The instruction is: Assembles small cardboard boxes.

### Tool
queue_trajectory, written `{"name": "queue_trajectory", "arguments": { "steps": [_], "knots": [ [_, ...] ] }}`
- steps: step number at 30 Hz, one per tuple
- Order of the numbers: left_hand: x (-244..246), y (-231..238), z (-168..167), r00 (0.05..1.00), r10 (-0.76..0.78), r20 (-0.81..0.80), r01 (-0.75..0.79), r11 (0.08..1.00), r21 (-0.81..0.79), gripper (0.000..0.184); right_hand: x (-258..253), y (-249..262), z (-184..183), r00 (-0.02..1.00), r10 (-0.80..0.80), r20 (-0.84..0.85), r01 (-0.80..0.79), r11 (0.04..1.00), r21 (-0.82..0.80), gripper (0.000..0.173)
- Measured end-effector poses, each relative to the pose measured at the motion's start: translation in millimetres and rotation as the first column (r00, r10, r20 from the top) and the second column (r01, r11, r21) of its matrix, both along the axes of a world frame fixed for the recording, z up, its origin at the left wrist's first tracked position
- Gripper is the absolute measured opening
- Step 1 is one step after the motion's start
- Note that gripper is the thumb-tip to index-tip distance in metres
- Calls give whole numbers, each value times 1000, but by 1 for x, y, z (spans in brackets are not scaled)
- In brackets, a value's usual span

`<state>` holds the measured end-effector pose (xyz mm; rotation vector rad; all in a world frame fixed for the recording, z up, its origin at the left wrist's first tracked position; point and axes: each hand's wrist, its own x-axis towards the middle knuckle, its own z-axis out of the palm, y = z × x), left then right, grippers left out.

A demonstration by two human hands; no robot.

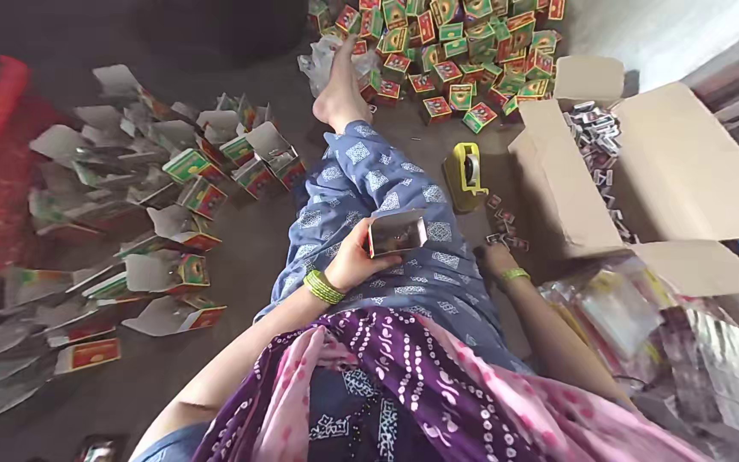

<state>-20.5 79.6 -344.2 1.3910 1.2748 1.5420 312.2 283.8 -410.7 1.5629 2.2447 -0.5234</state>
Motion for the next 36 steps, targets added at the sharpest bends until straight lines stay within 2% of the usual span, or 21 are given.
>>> {"name": "queue_trajectory", "arguments": {
  "steps": [3, 8, 13, 15, 17, 19, 21, 24, 26, 28, 30, 32, 34, 36],
  "knots": [
    [-5, -4, -4, 998, 39, 42, -36, 997, -74, 79, -6, -10, 8, 1000, -19, -17, 19, 1000, 23, 38],
    [-10, -3, -6, 992, 75, 102, -61, 989, -132, 81, -17, -23, 17, 993, -115, -37, 115, 993, -1, 50],
    [-10, -2, -6, 990, 90, 105, -73, 985, -159, 79, -23, -36, 26, 988, -155, 8, 155, 988, -7, 34],
    [-11, -2, -7, 991, 87, 99, -71, 985, -157, 79, -22, -33, 23, 976, -209, -67, 211, 977, 16, 35],
    [-11, -4, -8, 991, 81, 106, -65, 988, -143, 78, -24, -28, 27, 943, -237, -234, 260, 963, 73, 39],
    [-12, -4, -8, 990, 77, 116, -63, 990, -125, 76, -33, -22, 44, 855, -162, -492, 292, 936, 199, 39],
    [-12, -3, -9, 990, 80, 115, -66, 991, -118, 76, -52, -25, 74, 712, 47, -701, 268, 904, 332, 37],
    [-12, -2, -10, 991, 86, 103, -74, 991, -112, 75, -93, -47, 134, 460, 334, -823, 65, 912, 406, 36],
    [-11, -1, -10, 991, 89, 95, -78, 991, -109, 74, -119, -71, 165, 370, 412, -833, -99, 909, 406, 38],
    [-10, -2, -8, 992, 91, 90, -82, 992, -100, 74, -142, -94, 177, 343, 425, -838, -210, 904, 372, 35],
    [-10, -4, -8, 993, 87, 78, -81, 993, -84, 73, -160, -109, 176, 383, 443, -811, -280, 892, 355, 22],
    [-12, -6, -9, 996, 91, 14, -90, 993, -72, 71, -174, -117, 170, 423, 467, -776, -323, 878, 353, 18],
    [-13, -7, -9, 994, 85, -67, -90, 993, -71, 68, -183, -122, 162, 431, 538, -725, -326, 842, 431, 20],
    [-14, -7, -9, 989, 86, -121, -96, 992, -79, 68, -188, -128, 158, 422, 650, -633, -328, 760, 562, 21]
  ]
}}
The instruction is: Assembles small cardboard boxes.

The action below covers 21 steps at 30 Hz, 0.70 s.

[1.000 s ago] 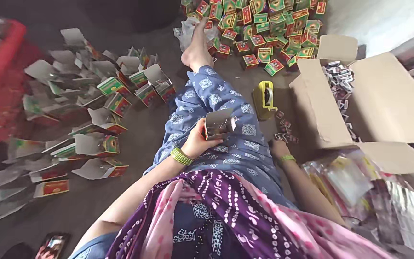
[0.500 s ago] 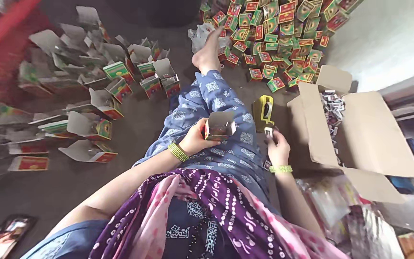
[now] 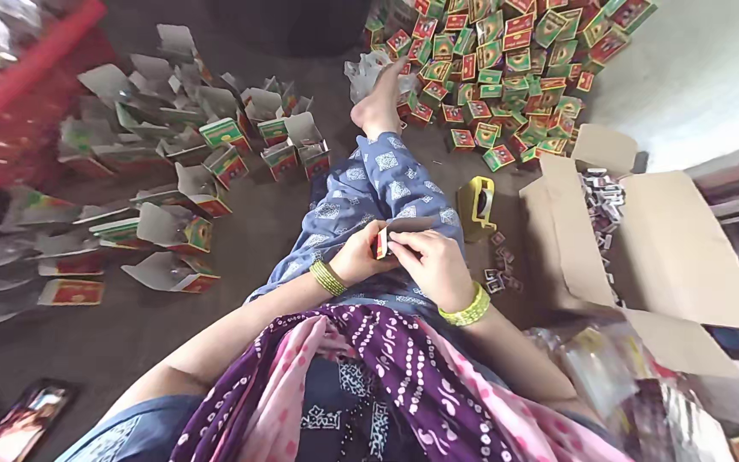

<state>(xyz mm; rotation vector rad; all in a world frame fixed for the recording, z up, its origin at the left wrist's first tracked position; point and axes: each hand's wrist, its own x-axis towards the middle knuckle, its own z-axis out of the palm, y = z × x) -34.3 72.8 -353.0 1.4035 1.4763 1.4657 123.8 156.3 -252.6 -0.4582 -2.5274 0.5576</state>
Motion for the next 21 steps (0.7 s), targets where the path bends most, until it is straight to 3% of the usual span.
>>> {"name": "queue_trajectory", "arguments": {
  "steps": [4, 6, 8, 14, 17, 19, 21],
  "knots": [
    [-1, 1, -2, 999, 34, -4, -34, 999, 2, 56, -3, -8, -3, 986, 61, 158, -99, 966, 241, 30],
    [-1, 1, -4, 999, 40, 18, -39, 999, -22, 51, -4, -10, -2, 957, 65, 284, -142, 955, 260, 40],
    [-2, 1, -5, 997, 26, 69, -24, 999, -41, 57, -7, -12, 1, 928, 53, 368, -155, 955, 254, 45],
    [1, 0, -1, 998, -31, 59, 31, 1000, 0, 60, -13, -14, 7, 856, 74, 512, -241, 933, 268, 42],
    [2, -1, -2, 1000, -8, 28, 7, 999, 40, 65, -5, -9, 1, 927, 81, 366, -202, 931, 304, 36],
    [2, -1, -4, 999, 27, 27, -30, 993, 118, 80, 6, -3, -7, 996, -1, 91, -31, 935, 353, 32],
    [2, -1, -5, 994, 19, 110, -43, 973, 226, 90, 16, 7, -15, 984, -113, -139, 150, 941, 303, 38]
  ]
}}
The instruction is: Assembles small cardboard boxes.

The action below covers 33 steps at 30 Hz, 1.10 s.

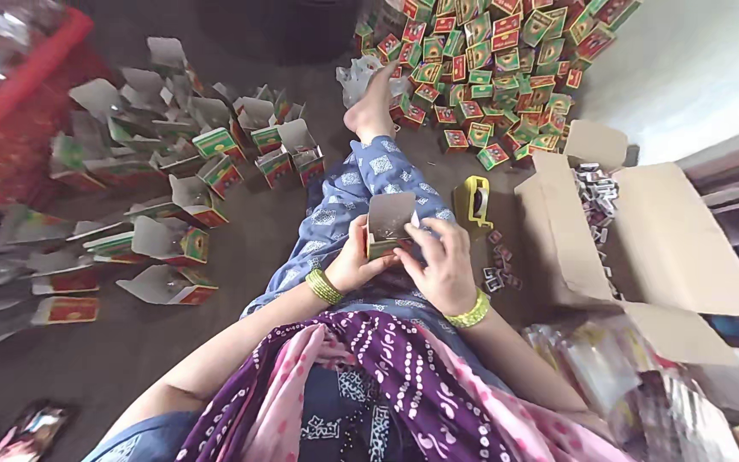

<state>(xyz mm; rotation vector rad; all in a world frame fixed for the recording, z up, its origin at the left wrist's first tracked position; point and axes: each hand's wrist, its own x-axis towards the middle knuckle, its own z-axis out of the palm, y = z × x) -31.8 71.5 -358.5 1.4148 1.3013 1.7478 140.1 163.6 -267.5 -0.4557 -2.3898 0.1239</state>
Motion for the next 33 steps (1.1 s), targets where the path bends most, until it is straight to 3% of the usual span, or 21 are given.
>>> {"name": "queue_trajectory", "arguments": {
  "steps": [3, 6, 8, 10, 12, 14, 17, 20, 23, 25, 28, 33],
  "knots": [
    [1, -1, 0, 997, -19, 80, 13, 997, 77, 102, 13, 18, -15, 992, 14, -123, -60, 923, -380, 65],
    [5, -3, 4, 995, -70, 65, 63, 992, 108, 105, 16, 27, -27, 959, 186, -212, -282, 658, -698, 73],
    [6, -6, 8, 993, -107, 45, 102, 989, 111, 95, 14, 26, -30, 910, 296, -292, -409, 515, -753, 70],
    [5, -10, 10, 992, -125, 35, 121, 988, 99, 80, 12, 27, -34, 867, 376, -329, -485, 480, -731, 62],
    [4, -12, 11, 990, -137, 19, 135, 988, 77, 69, 11, 29, -39, 858, 417, -301, -497, 523, -693, 54],
    [5, -12, 10, 988, -157, 4, 157, 986, 61, 64, 11, 29, -42, 885, 418, -203, -440, 611, -658, 57],
    [5, -9, 9, 983, -184, -2, 184, 982, 35, 62, 10, 29, -40, 937, 324, -129, -338, 748, -571, 57],
    [6, -5, 8, 984, -178, 21, 178, 984, 0, 66, 10, 30, -36, 901, 245, -357, -424, 671, -609, 30],
    [4, -2, 3, 981, -173, 84, 173, 985, 9, 87, 13, 29, -21, 853, 185, -488, -512, 477, -714, 51],
    [5, -1, 2, 975, -192, 109, 190, 981, 28, 94, 16, 30, -14, 868, 214, -448, -494, 462, -737, 35],
    [6, -1, 1, 976, -208, 63, 207, 978, 22, 96, 16, 32, -10, 910, 310, -276, -411, 576, -706, 16],
    [6, -2, 3, 977, -211, 13, 211, 977, 9, 97, 17, 27, 2, 930, 365, -48, -343, 814, -469, 21]
  ]
}}
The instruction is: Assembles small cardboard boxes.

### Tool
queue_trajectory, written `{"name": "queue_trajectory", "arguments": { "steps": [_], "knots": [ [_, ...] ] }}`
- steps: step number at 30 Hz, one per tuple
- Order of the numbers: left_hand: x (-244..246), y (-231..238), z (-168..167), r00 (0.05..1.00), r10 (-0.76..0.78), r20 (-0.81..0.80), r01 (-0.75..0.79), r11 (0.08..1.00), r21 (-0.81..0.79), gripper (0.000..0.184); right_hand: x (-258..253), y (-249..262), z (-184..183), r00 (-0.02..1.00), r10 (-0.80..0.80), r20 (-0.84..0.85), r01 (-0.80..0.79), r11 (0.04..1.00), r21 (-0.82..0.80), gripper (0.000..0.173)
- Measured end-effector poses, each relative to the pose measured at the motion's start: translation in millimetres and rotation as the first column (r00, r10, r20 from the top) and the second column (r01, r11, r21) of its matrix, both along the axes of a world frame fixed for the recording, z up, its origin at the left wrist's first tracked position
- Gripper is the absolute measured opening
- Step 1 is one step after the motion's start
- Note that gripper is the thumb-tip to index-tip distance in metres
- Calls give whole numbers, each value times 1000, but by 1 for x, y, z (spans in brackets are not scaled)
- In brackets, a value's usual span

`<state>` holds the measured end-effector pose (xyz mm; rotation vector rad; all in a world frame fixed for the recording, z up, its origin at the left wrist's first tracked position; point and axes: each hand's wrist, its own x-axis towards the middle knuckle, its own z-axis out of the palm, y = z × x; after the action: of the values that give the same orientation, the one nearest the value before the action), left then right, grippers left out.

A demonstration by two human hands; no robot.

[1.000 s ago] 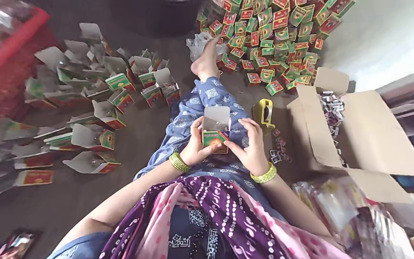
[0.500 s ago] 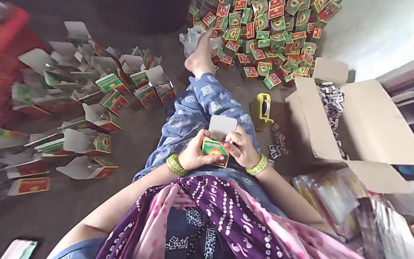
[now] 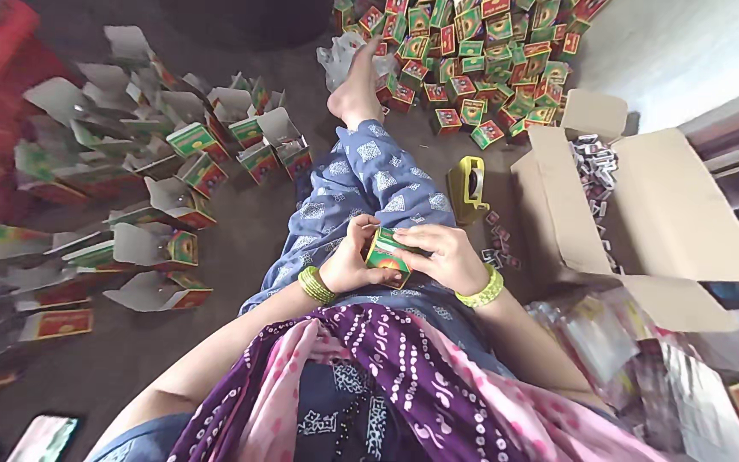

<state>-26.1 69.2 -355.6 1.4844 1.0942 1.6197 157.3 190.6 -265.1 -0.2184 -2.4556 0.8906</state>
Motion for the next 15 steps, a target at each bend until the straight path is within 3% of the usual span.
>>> {"name": "queue_trajectory", "arguments": {
  "steps": [2, 8, 15],
  "knots": [
    [0, 0, -1, 1000, -3, -14, 3, 1000, -1, 97, 1, 0, 1, 1000, 12, -13, -11, 997, 72, 19],
    [-1, -1, -2, 999, -21, -42, 21, 1000, -2, 99, 2, 7, 5, 995, 95, -16, -95, 995, 0, 14],
    [0, -1, -1, 1000, -10, 23, 12, 998, -58, 95, 5, 2, 7, 986, 108, 128, -129, 977, 170, 30]
  ]
}}
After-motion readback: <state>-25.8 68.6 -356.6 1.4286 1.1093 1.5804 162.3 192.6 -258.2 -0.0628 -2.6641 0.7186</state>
